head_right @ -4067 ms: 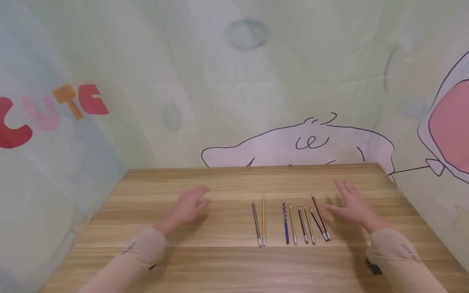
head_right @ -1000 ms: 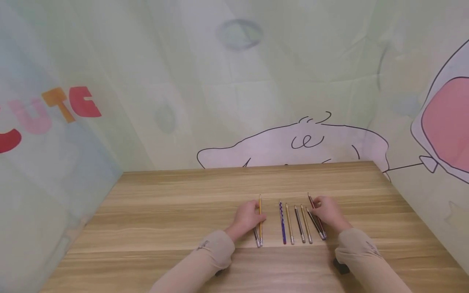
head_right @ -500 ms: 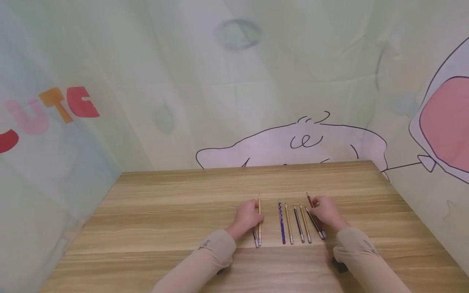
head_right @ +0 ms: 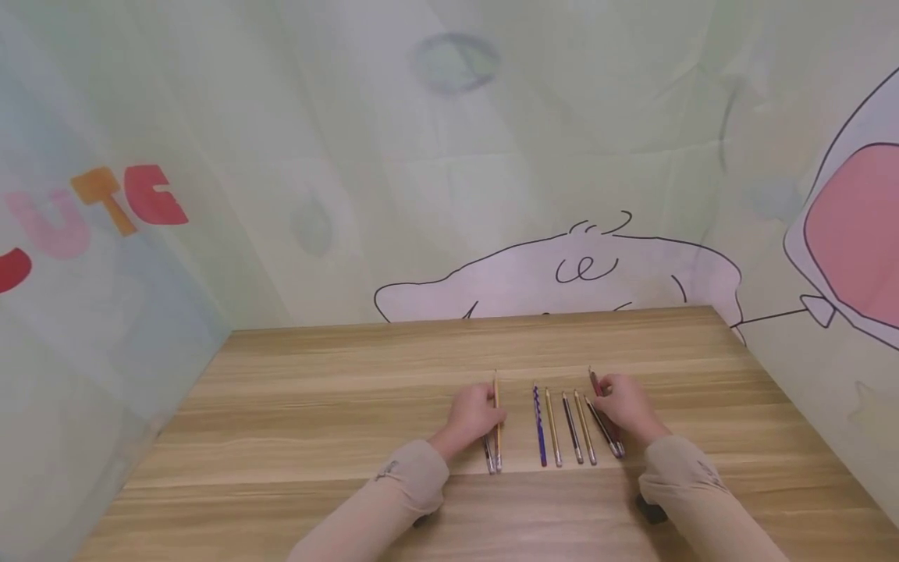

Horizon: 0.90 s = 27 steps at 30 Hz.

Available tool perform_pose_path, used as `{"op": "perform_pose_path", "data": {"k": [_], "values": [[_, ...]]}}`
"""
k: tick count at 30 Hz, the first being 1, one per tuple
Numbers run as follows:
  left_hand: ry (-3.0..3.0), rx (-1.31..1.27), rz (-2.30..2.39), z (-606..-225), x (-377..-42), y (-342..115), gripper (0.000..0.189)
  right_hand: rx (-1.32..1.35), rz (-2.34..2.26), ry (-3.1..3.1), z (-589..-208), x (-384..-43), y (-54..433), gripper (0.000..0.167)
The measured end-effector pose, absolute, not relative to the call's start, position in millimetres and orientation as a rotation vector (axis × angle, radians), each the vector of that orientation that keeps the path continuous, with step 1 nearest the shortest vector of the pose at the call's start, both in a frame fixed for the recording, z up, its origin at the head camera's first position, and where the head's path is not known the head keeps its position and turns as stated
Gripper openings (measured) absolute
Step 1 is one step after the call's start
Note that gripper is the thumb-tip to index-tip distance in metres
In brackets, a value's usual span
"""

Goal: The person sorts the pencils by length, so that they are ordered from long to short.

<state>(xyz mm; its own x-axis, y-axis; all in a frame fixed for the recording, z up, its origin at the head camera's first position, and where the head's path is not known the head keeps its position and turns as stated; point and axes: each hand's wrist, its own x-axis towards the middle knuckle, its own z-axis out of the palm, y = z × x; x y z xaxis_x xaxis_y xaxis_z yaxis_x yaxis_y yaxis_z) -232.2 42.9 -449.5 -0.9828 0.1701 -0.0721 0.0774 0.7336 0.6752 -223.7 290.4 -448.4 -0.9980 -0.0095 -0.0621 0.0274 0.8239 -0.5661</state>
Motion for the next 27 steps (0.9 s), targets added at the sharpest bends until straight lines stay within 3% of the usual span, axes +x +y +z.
{"op": "perform_pose_path", "data": {"k": [21,27], "values": [[2.722,0.217,1.289,-439,-235,43,0.006,0.038,-1.215,2.941,-432,-223,286,0.032],[2.691,0.209,1.372,-437,-238,41,0.011,0.068,-1.314,2.904,-421,-224,280,0.035]]}}
